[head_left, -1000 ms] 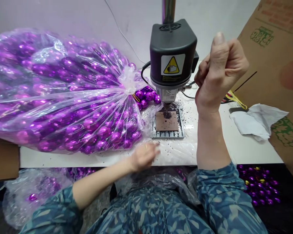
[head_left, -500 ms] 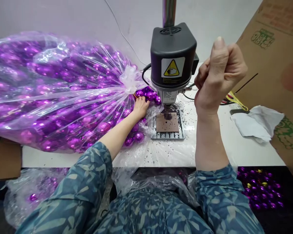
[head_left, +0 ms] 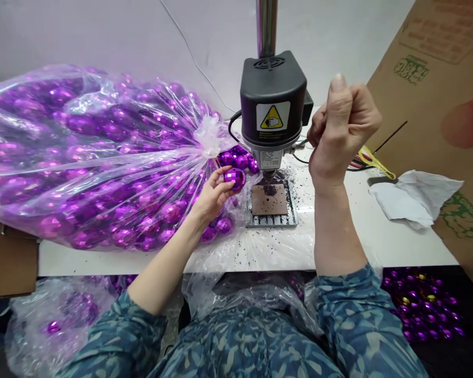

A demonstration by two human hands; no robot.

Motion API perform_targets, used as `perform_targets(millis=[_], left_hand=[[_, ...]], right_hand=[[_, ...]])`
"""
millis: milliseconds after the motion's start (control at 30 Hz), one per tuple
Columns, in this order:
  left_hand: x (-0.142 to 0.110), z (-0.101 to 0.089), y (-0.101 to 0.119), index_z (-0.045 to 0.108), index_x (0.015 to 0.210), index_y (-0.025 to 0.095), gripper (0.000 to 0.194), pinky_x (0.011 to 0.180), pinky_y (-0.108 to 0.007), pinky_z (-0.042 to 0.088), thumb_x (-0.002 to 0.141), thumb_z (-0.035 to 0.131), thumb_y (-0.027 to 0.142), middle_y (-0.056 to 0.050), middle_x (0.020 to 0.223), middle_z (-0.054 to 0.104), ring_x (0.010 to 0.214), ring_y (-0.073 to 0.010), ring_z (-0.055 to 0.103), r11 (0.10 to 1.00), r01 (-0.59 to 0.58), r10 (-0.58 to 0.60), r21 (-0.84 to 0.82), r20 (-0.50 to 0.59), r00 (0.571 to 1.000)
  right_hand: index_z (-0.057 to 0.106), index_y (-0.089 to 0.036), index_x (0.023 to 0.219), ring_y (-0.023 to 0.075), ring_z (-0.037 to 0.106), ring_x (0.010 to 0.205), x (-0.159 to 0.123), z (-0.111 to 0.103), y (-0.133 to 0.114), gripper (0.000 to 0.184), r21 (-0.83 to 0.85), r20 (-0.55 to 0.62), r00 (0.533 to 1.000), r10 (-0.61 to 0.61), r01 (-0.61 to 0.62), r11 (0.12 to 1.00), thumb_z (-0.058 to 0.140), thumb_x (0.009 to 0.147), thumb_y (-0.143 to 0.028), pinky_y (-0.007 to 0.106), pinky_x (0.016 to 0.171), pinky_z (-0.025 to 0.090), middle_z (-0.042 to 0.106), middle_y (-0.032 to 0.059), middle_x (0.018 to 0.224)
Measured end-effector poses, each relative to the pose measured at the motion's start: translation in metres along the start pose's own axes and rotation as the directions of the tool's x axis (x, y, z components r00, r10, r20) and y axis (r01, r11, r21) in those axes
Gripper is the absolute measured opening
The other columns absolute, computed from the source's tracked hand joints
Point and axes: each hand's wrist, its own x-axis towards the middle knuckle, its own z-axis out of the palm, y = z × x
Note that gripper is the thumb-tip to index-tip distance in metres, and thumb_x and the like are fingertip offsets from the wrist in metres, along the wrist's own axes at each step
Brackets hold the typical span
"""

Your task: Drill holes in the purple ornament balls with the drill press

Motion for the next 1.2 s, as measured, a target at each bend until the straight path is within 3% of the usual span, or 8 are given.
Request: perform_targets(millis=[133,267,433,567,700,933,1067,1200], left_hand=[[-0.025,0.023,-0.005,0.064,0.12,0.023,0.037,0.096,-0.043,0.064,0.092,0.068,0.047,-0.013,0.131,0.071,0.116,-0.0245,0.072,0.919,0.261,-0.235,-0.297,0.122,0.964],[-0.031,0.043,-0.025,0.062,0.109,0.021,0.042,0.093,-0.04,0.063,0.078,0.084,0.04,-0.01,0.119,0.075,0.104,-0.0224,0.075,0.842,0.372,-0.341,-0.391,0.149,0.928],[-0.025,0.061,-0.054,0.054,0.107,0.02,0.056,0.095,-0.04,0.06,0.067,0.092,0.027,-0.005,0.098,0.077,0.093,-0.0189,0.075,0.927,0.241,-0.267,-0.287,-0.056,0.962],[-0.014,0.071,-0.064,0.054,0.113,0.019,0.06,0.102,-0.045,0.058,0.068,0.092,0.026,-0.009,0.109,0.076,0.104,-0.022,0.075,0.971,0.137,-0.166,-0.195,-0.141,0.976],[-0.003,0.076,-0.069,0.059,0.118,0.021,0.051,0.109,-0.049,0.055,0.075,0.086,0.025,-0.01,0.119,0.075,0.115,-0.0246,0.072,0.994,0.053,-0.064,-0.095,-0.121,0.991],[0.007,0.083,-0.082,0.062,0.115,0.022,0.049,0.102,-0.051,0.059,0.073,0.088,0.027,-0.007,0.112,0.074,0.101,-0.0238,0.074,0.999,-0.009,0.005,-0.052,-0.087,0.996],[0.01,0.083,-0.088,0.06,0.116,0.022,0.052,0.098,-0.049,0.06,0.072,0.088,0.026,-0.007,0.111,0.073,0.098,-0.0236,0.074,0.998,-0.053,0.052,-0.027,-0.04,0.998],[0.005,0.084,-0.088,0.059,0.117,0.022,0.053,0.102,-0.049,0.058,0.073,0.087,0.028,-0.009,0.117,0.072,0.107,-0.0255,0.073,0.992,-0.116,0.116,0.043,0.003,0.993]], right_hand=[[0.024,-0.025,0.064,0.0066,0.024,0.042,0.0,0.001,-0.002,0.065,0.012,0.007,1.0,0.01,-0.011,1.0,0.054,0.079,-0.081,0.03,0.045,0.026,0.026,-0.0085,0.047],[0.028,-0.026,0.062,0.006,0.021,0.038,0.0,0.002,-0.006,0.063,0.139,0.005,1.0,-0.003,0.003,0.99,0.062,0.078,-0.076,0.03,0.042,0.021,0.028,-0.0098,0.045],[0.031,-0.027,0.06,0.0073,0.024,0.036,-0.002,0.001,-0.009,0.058,0.206,0.026,1.0,-0.009,0.004,0.979,0.071,0.079,-0.066,0.032,0.04,0.021,0.03,-0.0095,0.045],[0.03,-0.026,0.06,0.0071,0.024,0.036,-0.003,0.0,-0.011,0.058,0.192,0.035,0.999,-0.019,0.012,0.981,0.069,0.081,-0.064,0.031,0.04,0.025,0.03,-0.0097,0.045],[0.028,-0.025,0.062,0.0054,0.024,0.037,-0.004,0.0,-0.012,0.057,0.162,0.037,0.999,-0.025,0.019,0.987,0.065,0.086,-0.062,0.028,0.04,0.026,0.031,-0.0101,0.045],[0.023,-0.026,0.065,0.0053,0.024,0.04,-0.005,0.0,-0.013,0.06,-0.008,0.044,0.999,-0.028,0.028,1.0,0.047,0.087,-0.076,0.027,0.042,0.028,0.027,-0.01,0.047],[0.025,-0.025,0.064,0.0051,0.024,0.038,-0.006,-0.001,-0.014,0.055,0.095,0.044,0.998,-0.037,0.033,0.995,0.059,0.092,-0.058,0.026,0.042,0.027,0.029,-0.0103,0.047],[0.028,-0.025,0.062,0.0052,0.024,0.038,-0.006,-0.001,-0.015,0.05,0.21,0.05,0.998,-0.036,0.024,0.977,0.065,0.093,-0.038,0.027,0.042,0.026,0.03,-0.0103,0.047]])
